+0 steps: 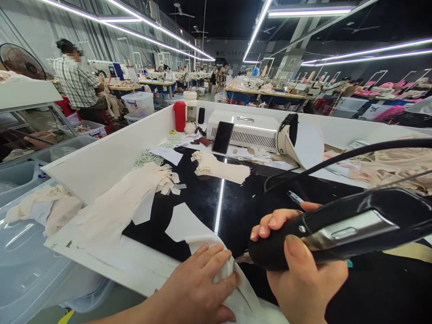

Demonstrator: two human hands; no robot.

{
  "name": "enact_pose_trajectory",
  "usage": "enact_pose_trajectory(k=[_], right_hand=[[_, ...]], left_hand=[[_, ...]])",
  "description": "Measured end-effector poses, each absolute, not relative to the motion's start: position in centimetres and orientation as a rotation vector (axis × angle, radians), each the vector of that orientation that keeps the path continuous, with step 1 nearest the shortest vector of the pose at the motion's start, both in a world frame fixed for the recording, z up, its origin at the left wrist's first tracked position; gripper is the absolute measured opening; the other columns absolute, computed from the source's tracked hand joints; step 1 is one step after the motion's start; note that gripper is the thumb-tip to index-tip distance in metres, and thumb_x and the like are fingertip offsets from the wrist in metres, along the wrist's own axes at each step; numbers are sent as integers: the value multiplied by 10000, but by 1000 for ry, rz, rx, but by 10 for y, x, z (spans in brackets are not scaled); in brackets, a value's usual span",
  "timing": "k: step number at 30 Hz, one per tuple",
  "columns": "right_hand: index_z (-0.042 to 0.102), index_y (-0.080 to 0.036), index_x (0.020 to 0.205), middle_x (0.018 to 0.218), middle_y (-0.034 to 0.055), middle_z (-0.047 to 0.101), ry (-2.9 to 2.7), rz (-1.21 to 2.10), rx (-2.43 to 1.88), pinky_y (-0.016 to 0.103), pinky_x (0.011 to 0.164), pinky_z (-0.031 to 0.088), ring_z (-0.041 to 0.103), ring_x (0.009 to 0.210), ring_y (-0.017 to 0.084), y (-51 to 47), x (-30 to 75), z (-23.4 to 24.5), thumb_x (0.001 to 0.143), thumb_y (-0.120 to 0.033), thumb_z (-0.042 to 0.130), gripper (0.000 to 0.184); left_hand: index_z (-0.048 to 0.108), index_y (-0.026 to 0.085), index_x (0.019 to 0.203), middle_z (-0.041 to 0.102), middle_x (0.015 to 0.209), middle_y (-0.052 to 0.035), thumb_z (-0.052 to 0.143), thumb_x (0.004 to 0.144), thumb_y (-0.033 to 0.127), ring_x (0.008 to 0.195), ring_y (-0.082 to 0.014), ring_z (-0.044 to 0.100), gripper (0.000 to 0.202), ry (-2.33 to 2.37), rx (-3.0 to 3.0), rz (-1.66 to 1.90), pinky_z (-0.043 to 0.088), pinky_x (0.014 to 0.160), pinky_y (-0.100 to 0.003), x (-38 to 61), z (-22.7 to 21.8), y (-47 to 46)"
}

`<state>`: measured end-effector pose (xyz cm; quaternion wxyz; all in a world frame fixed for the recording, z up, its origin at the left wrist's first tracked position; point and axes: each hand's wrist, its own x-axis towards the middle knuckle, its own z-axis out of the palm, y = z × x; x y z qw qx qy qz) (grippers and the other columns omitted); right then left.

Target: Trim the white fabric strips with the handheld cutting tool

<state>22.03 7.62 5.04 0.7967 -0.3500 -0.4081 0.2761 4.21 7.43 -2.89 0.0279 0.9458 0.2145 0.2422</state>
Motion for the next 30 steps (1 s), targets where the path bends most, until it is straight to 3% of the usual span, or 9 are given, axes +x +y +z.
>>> enact_pose_trajectory(k=[6,14,19,30], right_hand=[[630,-261,1137,751,-35,681,-873,549,-735,314,495,584,626,584,168,78,220,54,819,-234,814,369],[633,-287,1159,788,-39,684,-884,602,-789,328,558,606,651,621,165,76,219,50,877,-241,799,331],[638,-278,1140,766,-43,684,-847,624,-738,308,517,585,639,602,163,81,219,53,848,-232,798,337],[598,-283,1172,780,-49,673,-894,604,-745,326,549,588,636,612,162,88,217,48,873,-243,781,353]], left_hand=[[607,195,1393,636,1420,-197,859,857,578,1327,-363,638,705,655,2907,718,563,1107,-518,42,-34,74],[603,184,1363,605,1388,-228,902,829,519,1302,-349,625,697,683,2860,637,555,1115,-487,44,-20,74],[607,190,1350,597,1369,-231,934,792,505,1288,-353,621,719,687,2868,648,559,1102,-497,44,-20,75],[617,183,1351,584,1360,-229,881,854,510,1248,-351,633,651,665,2862,707,567,1084,-516,46,-24,75]])
